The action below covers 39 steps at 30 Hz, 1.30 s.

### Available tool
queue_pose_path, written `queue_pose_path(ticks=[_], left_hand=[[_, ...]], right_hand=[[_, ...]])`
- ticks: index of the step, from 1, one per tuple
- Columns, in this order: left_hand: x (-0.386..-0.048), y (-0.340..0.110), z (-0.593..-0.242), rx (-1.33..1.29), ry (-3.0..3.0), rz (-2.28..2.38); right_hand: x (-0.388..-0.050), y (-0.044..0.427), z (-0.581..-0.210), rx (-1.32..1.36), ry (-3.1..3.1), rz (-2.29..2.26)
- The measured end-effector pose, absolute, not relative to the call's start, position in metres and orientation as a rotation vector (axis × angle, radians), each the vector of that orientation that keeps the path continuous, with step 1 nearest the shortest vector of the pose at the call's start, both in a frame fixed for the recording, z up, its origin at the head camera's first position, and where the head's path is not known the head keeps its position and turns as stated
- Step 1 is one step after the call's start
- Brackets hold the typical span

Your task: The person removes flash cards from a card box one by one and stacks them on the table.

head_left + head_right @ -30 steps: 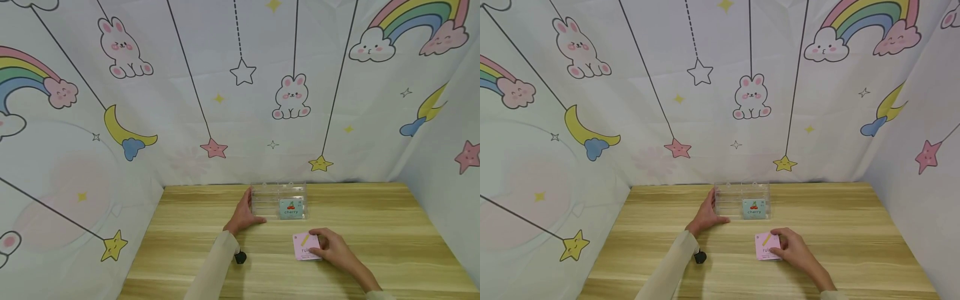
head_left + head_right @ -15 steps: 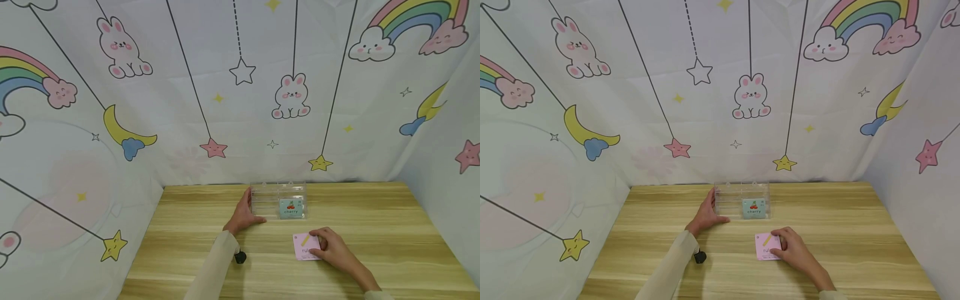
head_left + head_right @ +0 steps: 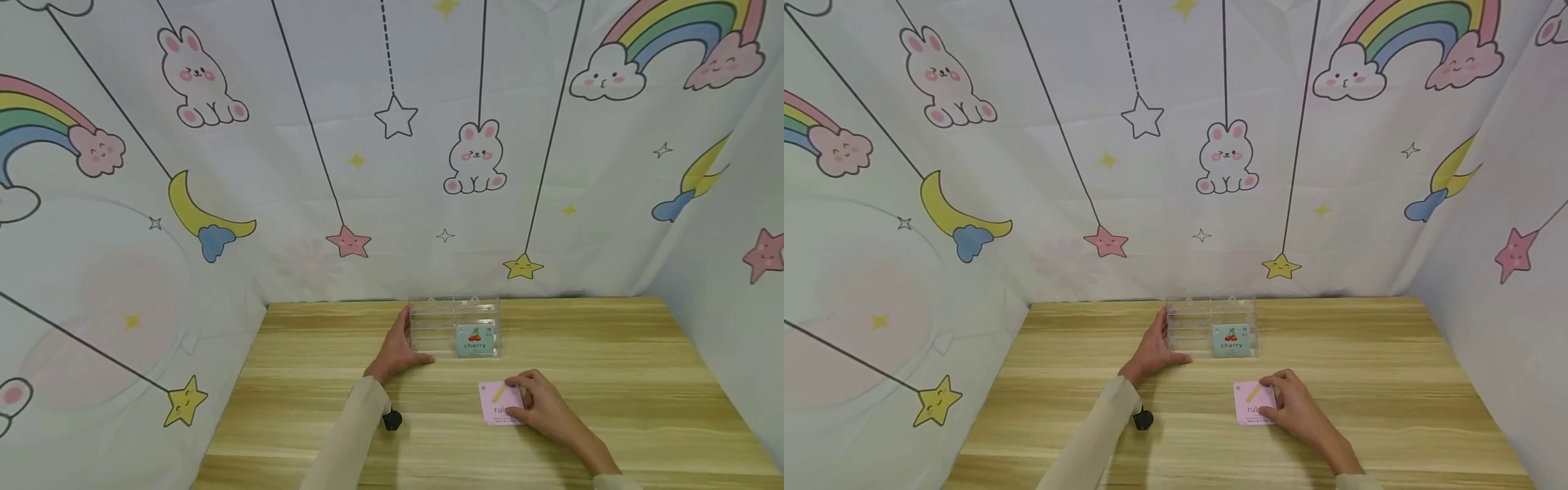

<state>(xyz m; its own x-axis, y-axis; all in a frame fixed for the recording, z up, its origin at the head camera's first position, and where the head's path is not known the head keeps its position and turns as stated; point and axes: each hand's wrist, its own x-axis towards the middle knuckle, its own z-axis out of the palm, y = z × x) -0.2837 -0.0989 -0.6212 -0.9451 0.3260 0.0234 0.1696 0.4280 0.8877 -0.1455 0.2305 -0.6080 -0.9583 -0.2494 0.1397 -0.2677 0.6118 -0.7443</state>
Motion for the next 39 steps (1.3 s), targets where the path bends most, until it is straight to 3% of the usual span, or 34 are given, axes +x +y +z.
queue_pose_path(ticks=[39], left_hand=[[-0.287, -0.097, -0.622, 0.455, 2.529, 1.548]], right_hand=[[-0.153, 0.231, -0.597, 0.461, -2.836, 1.196]])
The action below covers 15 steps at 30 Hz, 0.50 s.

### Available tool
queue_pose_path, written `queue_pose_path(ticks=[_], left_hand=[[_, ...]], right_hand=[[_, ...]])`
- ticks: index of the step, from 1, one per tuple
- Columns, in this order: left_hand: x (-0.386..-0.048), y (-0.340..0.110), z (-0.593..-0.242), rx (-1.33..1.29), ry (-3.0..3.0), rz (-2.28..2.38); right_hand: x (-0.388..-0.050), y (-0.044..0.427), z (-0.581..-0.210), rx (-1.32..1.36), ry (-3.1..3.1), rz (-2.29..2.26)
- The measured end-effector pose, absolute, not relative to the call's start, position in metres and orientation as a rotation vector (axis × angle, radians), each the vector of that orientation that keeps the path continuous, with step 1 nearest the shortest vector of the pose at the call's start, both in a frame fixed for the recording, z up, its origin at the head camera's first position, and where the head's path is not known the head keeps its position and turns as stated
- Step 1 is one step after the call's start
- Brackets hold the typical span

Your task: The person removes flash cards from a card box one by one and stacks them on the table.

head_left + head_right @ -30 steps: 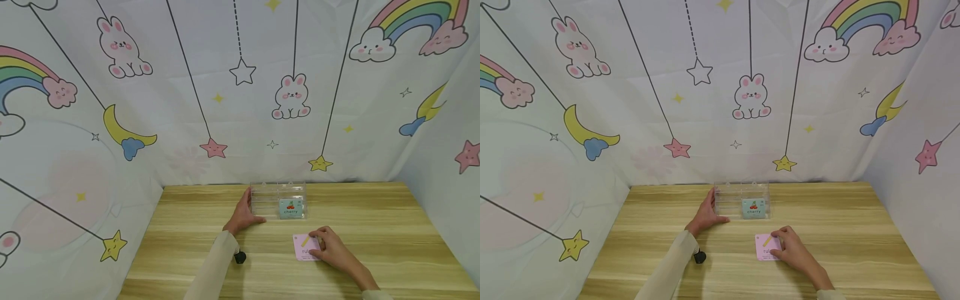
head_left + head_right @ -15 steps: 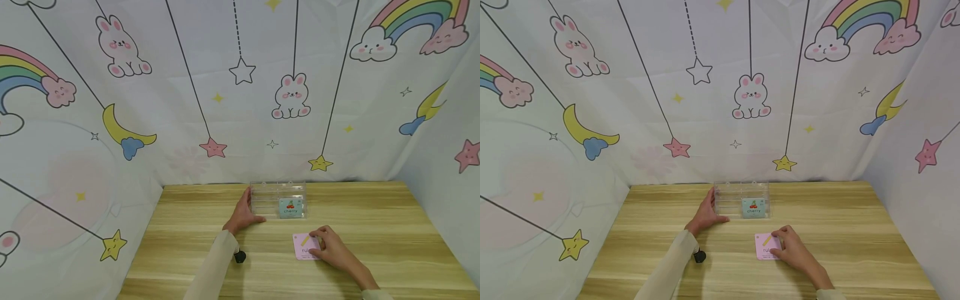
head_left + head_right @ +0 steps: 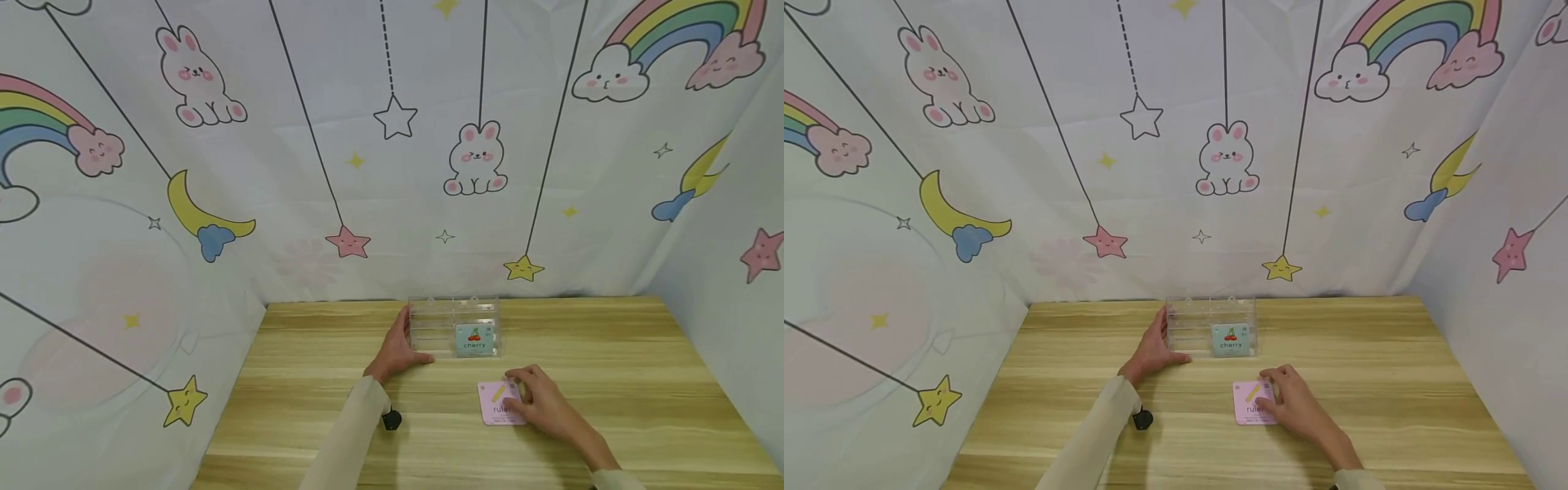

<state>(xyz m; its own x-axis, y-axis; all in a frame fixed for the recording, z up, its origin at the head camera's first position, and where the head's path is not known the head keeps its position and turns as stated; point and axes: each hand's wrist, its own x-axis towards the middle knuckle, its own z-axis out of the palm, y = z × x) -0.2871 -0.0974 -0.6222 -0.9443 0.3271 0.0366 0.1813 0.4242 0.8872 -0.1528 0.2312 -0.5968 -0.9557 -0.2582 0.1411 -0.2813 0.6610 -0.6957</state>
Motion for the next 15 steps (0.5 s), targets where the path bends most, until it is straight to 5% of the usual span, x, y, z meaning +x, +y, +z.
queue_pose_path(ticks=[15], left_hand=[[-0.290, -0.097, -0.623, 0.465, 2.530, 1.558]], right_hand=[[-0.193, 0.228, -0.576, 0.528, -2.752, 1.169]])
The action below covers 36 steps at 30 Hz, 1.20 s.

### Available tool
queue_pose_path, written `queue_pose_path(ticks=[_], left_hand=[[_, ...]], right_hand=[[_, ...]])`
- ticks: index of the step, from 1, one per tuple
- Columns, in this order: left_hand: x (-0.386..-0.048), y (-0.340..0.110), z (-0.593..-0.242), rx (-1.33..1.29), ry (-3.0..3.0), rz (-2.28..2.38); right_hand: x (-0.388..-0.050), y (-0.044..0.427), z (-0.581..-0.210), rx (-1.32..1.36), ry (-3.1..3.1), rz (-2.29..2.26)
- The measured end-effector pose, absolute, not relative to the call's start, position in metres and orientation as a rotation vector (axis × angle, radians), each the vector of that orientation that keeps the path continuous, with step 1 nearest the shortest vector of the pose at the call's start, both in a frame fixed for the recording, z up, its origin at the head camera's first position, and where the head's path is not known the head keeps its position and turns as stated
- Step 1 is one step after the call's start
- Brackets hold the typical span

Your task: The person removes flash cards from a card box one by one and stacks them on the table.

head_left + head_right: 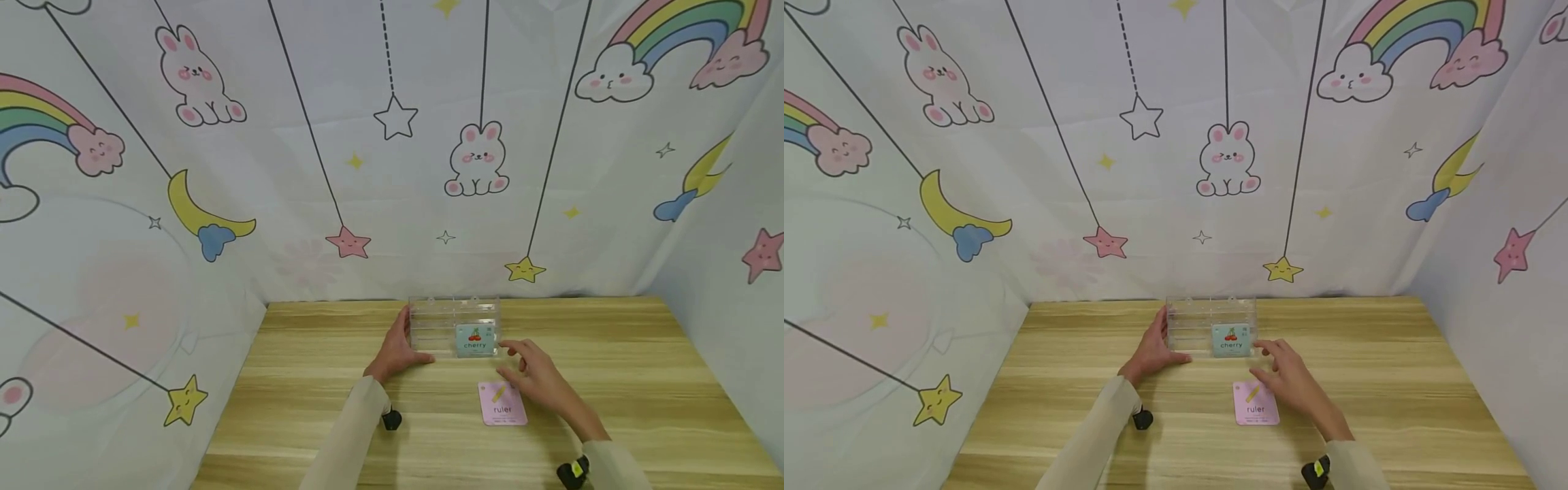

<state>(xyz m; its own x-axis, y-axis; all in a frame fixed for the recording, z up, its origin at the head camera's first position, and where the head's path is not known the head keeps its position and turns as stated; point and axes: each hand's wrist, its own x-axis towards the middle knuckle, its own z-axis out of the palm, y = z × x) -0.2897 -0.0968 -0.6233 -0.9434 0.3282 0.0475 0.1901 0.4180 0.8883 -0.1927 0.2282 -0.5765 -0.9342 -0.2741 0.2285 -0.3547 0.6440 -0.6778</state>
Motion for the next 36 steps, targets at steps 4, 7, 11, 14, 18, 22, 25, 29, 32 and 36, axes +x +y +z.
queue_pose_path(ticks=[4, 7, 11, 14, 18, 22, 25, 29, 32, 36], left_hand=[[-0.288, -0.097, -0.621, 0.440, 2.528, 1.550], [-0.287, -0.096, -0.619, 0.434, 2.526, 1.550], [-0.287, -0.095, -0.617, 0.434, 2.515, 1.566], [-0.287, -0.095, -0.617, 0.435, 2.517, 1.565], [-0.288, -0.096, -0.618, 0.447, 2.522, 1.566], [-0.288, -0.096, -0.620, 0.450, 2.518, 1.577], [-0.288, -0.097, -0.621, 0.443, 2.516, 1.570], [-0.288, -0.097, -0.621, 0.459, 2.521, 1.570], [-0.289, -0.097, -0.621, 0.473, 2.528, 1.573], [-0.288, -0.097, -0.620, 0.465, 2.531, 1.568]], right_hand=[[-0.201, 0.224, -0.575, 0.539, -2.728, 1.175], [-0.206, 0.222, -0.576, 0.549, -2.717, 1.184], [-0.210, 0.220, -0.576, 0.526, -2.736, 1.201], [-0.214, 0.218, -0.576, 0.499, -2.764, 1.209], [-0.218, 0.216, -0.575, 0.487, -2.774, 1.225], [-0.220, 0.214, -0.574, 0.479, -2.777, 1.245], [-0.221, 0.214, -0.576, 0.475, -2.780, 1.248], [-0.220, 0.214, -0.576, 0.475, -2.783, 1.243], [-0.220, 0.213, -0.575, 0.468, -2.789, 1.246], [-0.220, 0.213, -0.574, 0.457, -2.805, 1.236]])
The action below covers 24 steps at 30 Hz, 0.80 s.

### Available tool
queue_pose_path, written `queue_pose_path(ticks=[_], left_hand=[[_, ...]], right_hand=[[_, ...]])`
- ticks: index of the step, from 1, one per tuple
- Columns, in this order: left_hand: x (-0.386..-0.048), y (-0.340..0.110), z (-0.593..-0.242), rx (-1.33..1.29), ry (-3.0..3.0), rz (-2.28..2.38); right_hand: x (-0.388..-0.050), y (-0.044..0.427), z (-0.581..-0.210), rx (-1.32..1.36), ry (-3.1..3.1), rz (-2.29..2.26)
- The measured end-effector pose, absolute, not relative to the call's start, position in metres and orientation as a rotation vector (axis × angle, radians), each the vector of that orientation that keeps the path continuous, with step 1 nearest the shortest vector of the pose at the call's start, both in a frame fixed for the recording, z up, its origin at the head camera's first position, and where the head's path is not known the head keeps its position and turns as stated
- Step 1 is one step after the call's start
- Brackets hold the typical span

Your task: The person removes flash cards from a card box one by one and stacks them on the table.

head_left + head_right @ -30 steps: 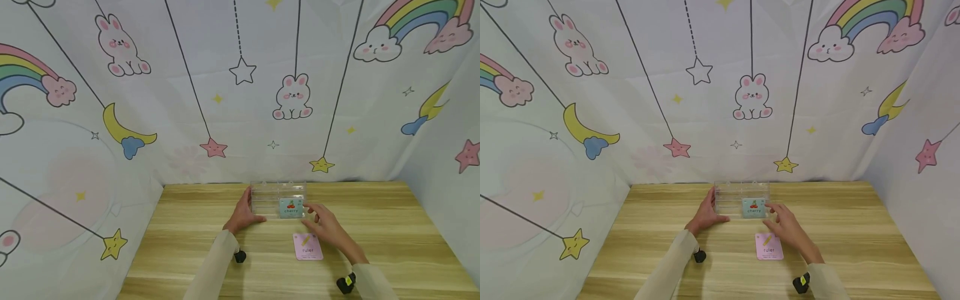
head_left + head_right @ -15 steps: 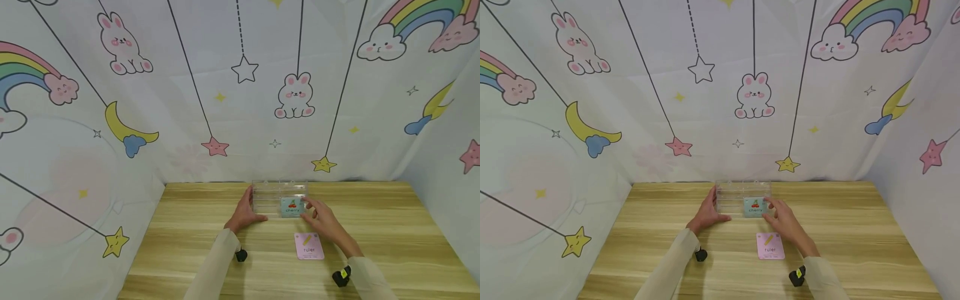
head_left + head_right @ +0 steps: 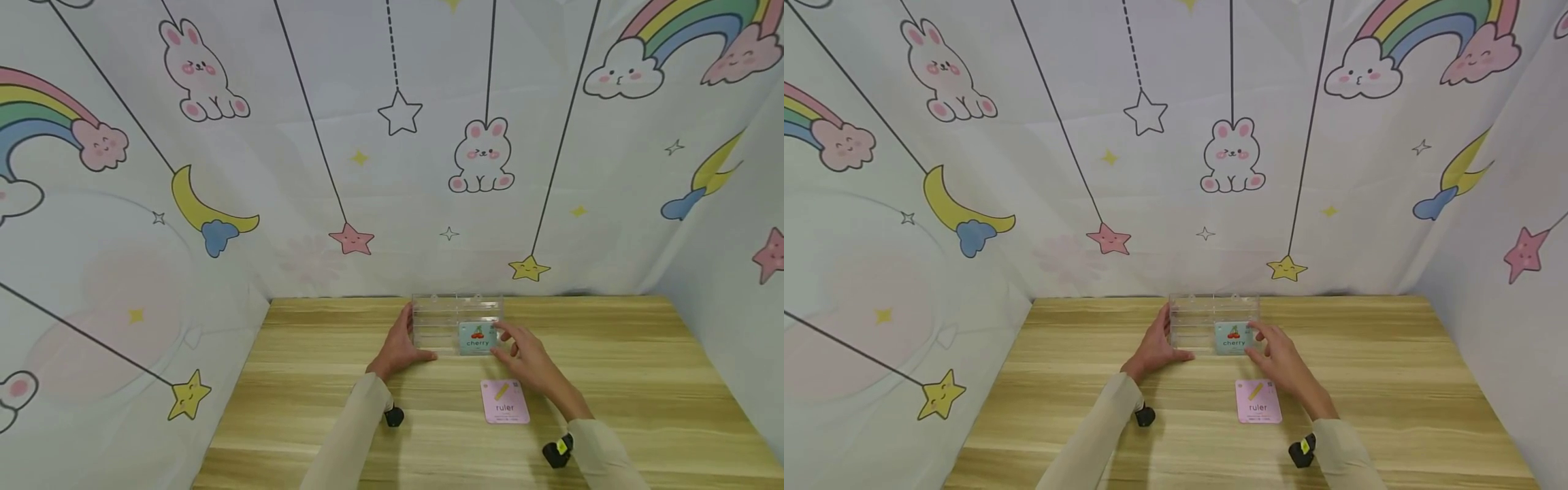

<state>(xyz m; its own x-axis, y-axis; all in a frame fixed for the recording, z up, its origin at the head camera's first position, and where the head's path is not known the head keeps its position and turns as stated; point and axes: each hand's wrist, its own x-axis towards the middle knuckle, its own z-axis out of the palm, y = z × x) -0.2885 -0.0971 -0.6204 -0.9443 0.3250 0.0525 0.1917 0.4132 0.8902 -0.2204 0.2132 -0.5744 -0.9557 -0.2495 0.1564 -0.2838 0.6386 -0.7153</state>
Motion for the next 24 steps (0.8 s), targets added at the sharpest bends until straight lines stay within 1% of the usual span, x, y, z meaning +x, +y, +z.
queue_pose_path(ticks=[24], left_hand=[[-0.2857, -0.0958, -0.6162, 0.459, 2.532, 1.566]], right_hand=[[-0.2178, 0.2175, -0.5733, 0.472, -2.778, 1.234]])
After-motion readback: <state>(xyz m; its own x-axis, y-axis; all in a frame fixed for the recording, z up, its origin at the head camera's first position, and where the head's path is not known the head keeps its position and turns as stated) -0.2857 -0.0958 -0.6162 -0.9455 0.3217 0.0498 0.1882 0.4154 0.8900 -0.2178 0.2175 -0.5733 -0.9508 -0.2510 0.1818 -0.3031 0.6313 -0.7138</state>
